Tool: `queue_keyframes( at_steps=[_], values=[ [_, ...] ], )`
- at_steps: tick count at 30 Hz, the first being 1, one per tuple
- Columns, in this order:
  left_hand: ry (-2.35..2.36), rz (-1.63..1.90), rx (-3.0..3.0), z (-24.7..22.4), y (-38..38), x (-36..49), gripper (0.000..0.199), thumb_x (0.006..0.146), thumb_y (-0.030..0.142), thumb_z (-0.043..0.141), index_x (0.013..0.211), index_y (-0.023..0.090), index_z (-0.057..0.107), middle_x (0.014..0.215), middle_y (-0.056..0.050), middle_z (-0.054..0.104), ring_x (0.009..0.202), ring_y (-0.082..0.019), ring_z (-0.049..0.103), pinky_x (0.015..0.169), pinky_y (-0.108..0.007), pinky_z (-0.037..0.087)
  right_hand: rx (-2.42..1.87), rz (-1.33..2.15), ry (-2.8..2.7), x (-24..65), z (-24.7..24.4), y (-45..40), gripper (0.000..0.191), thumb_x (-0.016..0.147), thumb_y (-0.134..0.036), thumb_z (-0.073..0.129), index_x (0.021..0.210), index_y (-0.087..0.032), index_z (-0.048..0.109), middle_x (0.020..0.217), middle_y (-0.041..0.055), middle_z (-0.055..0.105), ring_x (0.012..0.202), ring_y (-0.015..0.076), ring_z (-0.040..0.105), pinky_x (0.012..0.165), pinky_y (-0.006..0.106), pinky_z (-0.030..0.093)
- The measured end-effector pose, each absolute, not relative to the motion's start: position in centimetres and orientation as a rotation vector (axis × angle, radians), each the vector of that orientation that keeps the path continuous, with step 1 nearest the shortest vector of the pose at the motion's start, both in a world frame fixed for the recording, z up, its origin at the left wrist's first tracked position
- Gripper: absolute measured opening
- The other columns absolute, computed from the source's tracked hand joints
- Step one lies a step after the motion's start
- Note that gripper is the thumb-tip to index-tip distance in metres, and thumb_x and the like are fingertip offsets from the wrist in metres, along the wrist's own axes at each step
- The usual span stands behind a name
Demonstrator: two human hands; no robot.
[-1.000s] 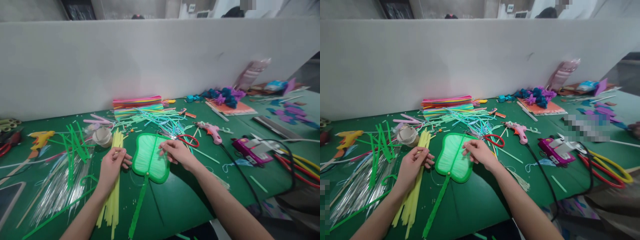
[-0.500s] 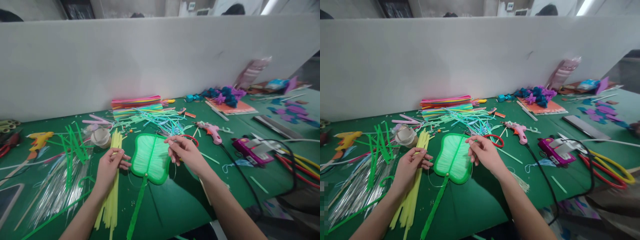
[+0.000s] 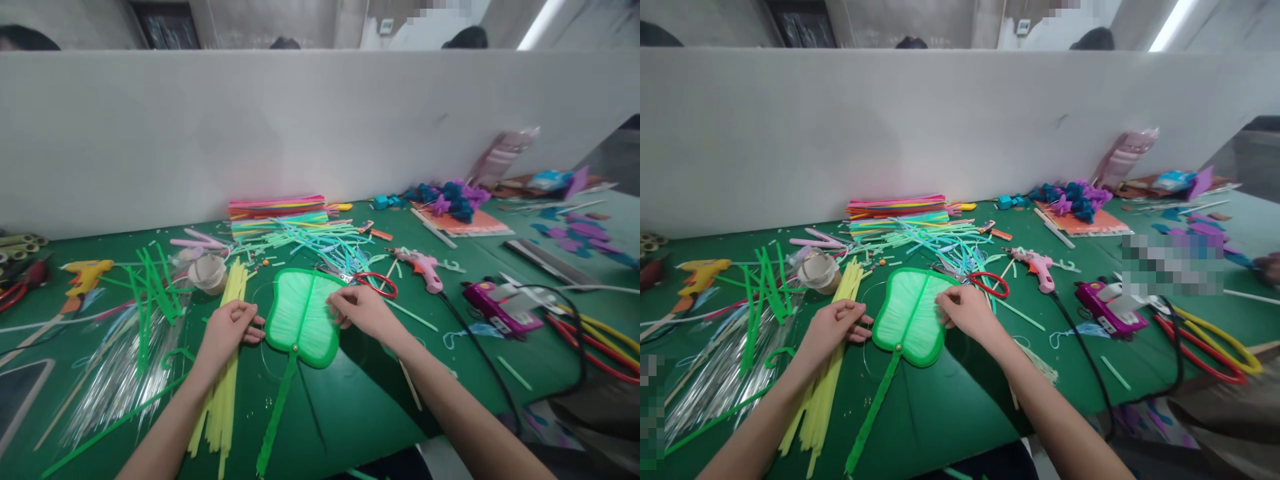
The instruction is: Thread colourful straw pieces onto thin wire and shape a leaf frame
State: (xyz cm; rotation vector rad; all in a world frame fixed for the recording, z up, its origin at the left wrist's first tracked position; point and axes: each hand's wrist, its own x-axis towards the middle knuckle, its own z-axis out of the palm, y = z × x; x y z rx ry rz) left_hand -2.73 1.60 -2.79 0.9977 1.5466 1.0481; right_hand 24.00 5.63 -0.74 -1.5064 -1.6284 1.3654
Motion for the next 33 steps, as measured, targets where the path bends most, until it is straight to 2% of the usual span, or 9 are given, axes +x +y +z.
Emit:
queue_keyframes(
  at_steps=[4, 10, 15, 21, 24, 27, 29, 30, 33],
  values=[
    [1.568, 0.996, 0.988, -3.0, 1.8, -2.8, 0.048, 0.067, 0.051, 0.078, 0.087, 0.013, 0.058, 0.071, -0.008, 0.074, 0.051, -0.019, 0.07, 0.049, -0.029, 0.056, -1.608, 1.194, -1.747, 25.1, 0.1, 5.5, 0.011, 0.086, -0.017, 0.057, 0.093, -0.015, 0.065, 0.067, 0.0028, 0.069, 0.05, 0.0167, 0.065, 0.051, 0.028, 0.051],
    [1.575, 0.971, 1.039, -2.0, 1.7, -3.3, 0.049, 0.067, 0.053, 0.075, 0.091, 0.014, 0.057, 0.075, -0.008, 0.074, 0.054, -0.019, 0.069, 0.05, -0.028, 0.055, -1.612, 0.683, -2.143, 26.4, 2.4, 5.2, 0.014, 0.087, -0.024, 0.06, 0.081, -0.02, 0.073, 0.081, 0.0027, 0.076, 0.075, 0.0208, 0.068, 0.069, 0.031, 0.047],
    [1.652, 0.989, 1.159, -0.7, 1.7, -5.1, 0.045, 0.076, 0.057, 0.063, 0.096, 0.018, 0.056, 0.083, -0.005, 0.072, 0.059, -0.016, 0.067, 0.053, -0.026, 0.051, -1.42, 0.794, -1.865, 27.2, 3.9, 4.8, 0.02, 0.087, -0.037, 0.062, 0.089, -0.022, 0.075, 0.087, 0.001, 0.076, 0.075, 0.0185, 0.067, 0.068, 0.029, 0.048],
    [1.975, 0.817, 1.402, 0.0, 1.4, -5.4, 0.025, 0.079, 0.046, 0.06, 0.081, 0.021, 0.059, 0.063, -0.002, 0.064, 0.052, -0.019, 0.058, 0.051, -0.027, 0.035, -1.346, 0.877, -1.679, 27.2, 4.5, 3.3, 0.03, 0.086, -0.047, 0.063, 0.089, -0.02, 0.075, 0.082, 0.0042, 0.075, 0.072, 0.0195, 0.066, 0.063, 0.029, 0.049],
    [2.309, 0.591, 1.84, 0.9, -0.1, -3.2, 0.027, 0.09, 0.042, 0.046, 0.075, 0.022, 0.056, 0.078, -0.007, 0.067, 0.065, -0.022, 0.061, 0.056, -0.028, 0.03, -1.372, 0.835, -1.633, 27.3, 4.5, 2.5, 0.031, 0.086, -0.049, 0.064, 0.087, -0.02, 0.075, 0.083, 0.0046, 0.074, 0.07, 0.0184, 0.064, 0.061, 0.029, 0.048],
    [1.997, 0.183, 2.024, 1.2, -2.2, -0.1, 0.043, 0.094, 0.053, 0.04, 0.067, 0.023, 0.052, 0.065, -0.004, 0.064, 0.061, -0.022, 0.06, 0.056, -0.029, 0.027, -1.4, 0.835, -1.608, 27.5, 4.5, 1.9, 0.032, 0.086, -0.05, 0.063, 0.087, -0.02, 0.075, 0.077, 0.0038, 0.072, 0.064, 0.017, 0.062, 0.056, 0.027, 0.045],
    [1.85, 0.038, 2.022, 0.7, -3.3, 1.9, 0.037, 0.085, 0.057, 0.056, 0.071, 0.023, 0.054, 0.07, -0.006, 0.066, 0.064, -0.025, 0.061, 0.054, -0.029, 0.024, -1.389, 0.887, -1.59, 27.6, 4.4, 1.7, 0.033, 0.087, -0.051, 0.063, 0.089, -0.02, 0.075, 0.075, 0.0042, 0.072, 0.064, 0.0172, 0.062, 0.056, 0.027, 0.046],
    [1.829, 0.018, 2.008, 0.4, -3.6, 2.7, 0.032, 0.081, 0.052, 0.063, 0.074, 0.023, 0.054, 0.073, -0.006, 0.067, 0.065, -0.026, 0.062, 0.054, -0.029, 0.023, -1.376, 0.911, -1.576, 27.6, 4.3, 1.6, 0.033, 0.087, -0.051, 0.063, 0.089, -0.02, 0.074, 0.076, 0.0044, 0.072, 0.065, 0.0174, 0.062, 0.056, 0.027, 0.046],
    [1.775, 0.093, 1.925, -0.5, -3.6, 4.3, 0.022, 0.087, 0.036, 0.055, 0.071, 0.023, 0.046, 0.068, -0.004, 0.062, 0.064, -0.023, 0.059, 0.055, -0.028, 0.024, -1.348, 0.917, -1.532, 27.8, 4.3, 1.3, 0.031, 0.087, -0.049, 0.063, 0.087, -0.02, 0.073, 0.072, 0.004, 0.071, 0.061, 0.0165, 0.06, 0.053, 0.026, 0.045]
  ],
)
